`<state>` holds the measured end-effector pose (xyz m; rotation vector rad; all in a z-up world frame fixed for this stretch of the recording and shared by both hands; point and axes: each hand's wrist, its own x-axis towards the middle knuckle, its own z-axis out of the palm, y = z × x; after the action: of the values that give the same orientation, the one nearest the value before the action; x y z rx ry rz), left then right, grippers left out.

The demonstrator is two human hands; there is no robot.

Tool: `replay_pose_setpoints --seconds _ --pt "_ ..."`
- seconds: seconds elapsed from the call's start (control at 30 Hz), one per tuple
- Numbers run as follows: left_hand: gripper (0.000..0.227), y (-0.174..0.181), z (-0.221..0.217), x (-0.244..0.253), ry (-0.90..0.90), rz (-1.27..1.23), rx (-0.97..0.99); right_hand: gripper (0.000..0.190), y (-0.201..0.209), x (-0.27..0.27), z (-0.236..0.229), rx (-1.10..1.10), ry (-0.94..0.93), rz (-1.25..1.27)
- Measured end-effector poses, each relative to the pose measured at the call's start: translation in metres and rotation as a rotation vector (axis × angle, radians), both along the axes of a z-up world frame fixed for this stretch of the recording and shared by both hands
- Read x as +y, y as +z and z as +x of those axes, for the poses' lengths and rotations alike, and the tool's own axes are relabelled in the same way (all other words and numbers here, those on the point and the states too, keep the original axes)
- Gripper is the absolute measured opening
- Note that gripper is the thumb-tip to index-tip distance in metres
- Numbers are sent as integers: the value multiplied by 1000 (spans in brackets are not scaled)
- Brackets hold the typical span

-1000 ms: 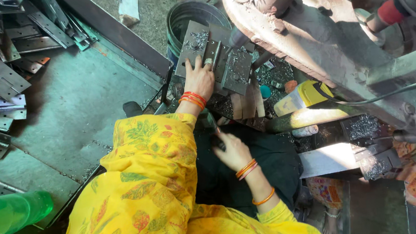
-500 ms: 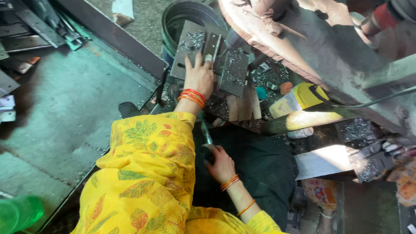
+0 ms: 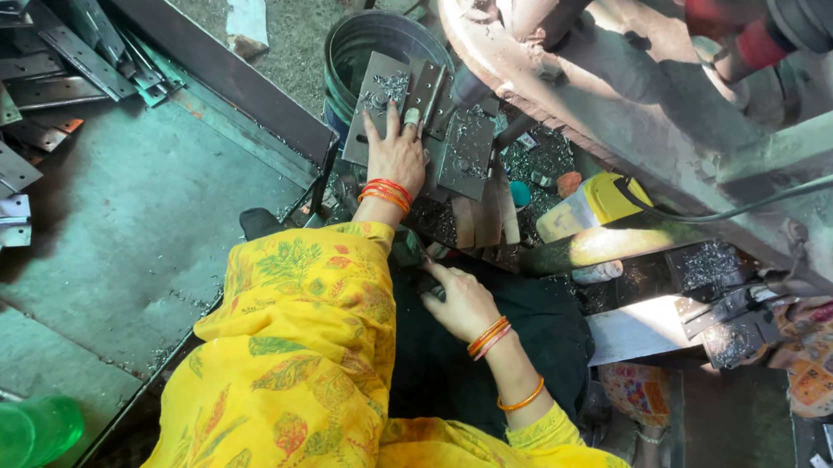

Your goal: The person operates a drill press to drill holes into rectangular metal pieces. They pick up each piece from a pile, position it under the drill, activate the machine, and then place the finished piece aside.

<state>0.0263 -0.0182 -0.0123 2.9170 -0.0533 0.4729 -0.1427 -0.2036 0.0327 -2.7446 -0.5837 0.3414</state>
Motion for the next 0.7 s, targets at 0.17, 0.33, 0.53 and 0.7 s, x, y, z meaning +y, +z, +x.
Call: replay_pose_setpoints --seconds 0.17,0.33,0.53,0.7 --pt "52 -2 3 -3 -4 -30 -20 57 -45 0 -31 47 -106 -31" --pt "47 2 4 2 -13 -24 42 53 -100 -5 -54 -30 -188 165" --pt "47 8 -9 5 -16 -24 -62 55 -97 -12 -44 -8 -83 105" --pt "39 29 -27 28 12 -184 -34 54 -20 -3 -20 -99 25 61"
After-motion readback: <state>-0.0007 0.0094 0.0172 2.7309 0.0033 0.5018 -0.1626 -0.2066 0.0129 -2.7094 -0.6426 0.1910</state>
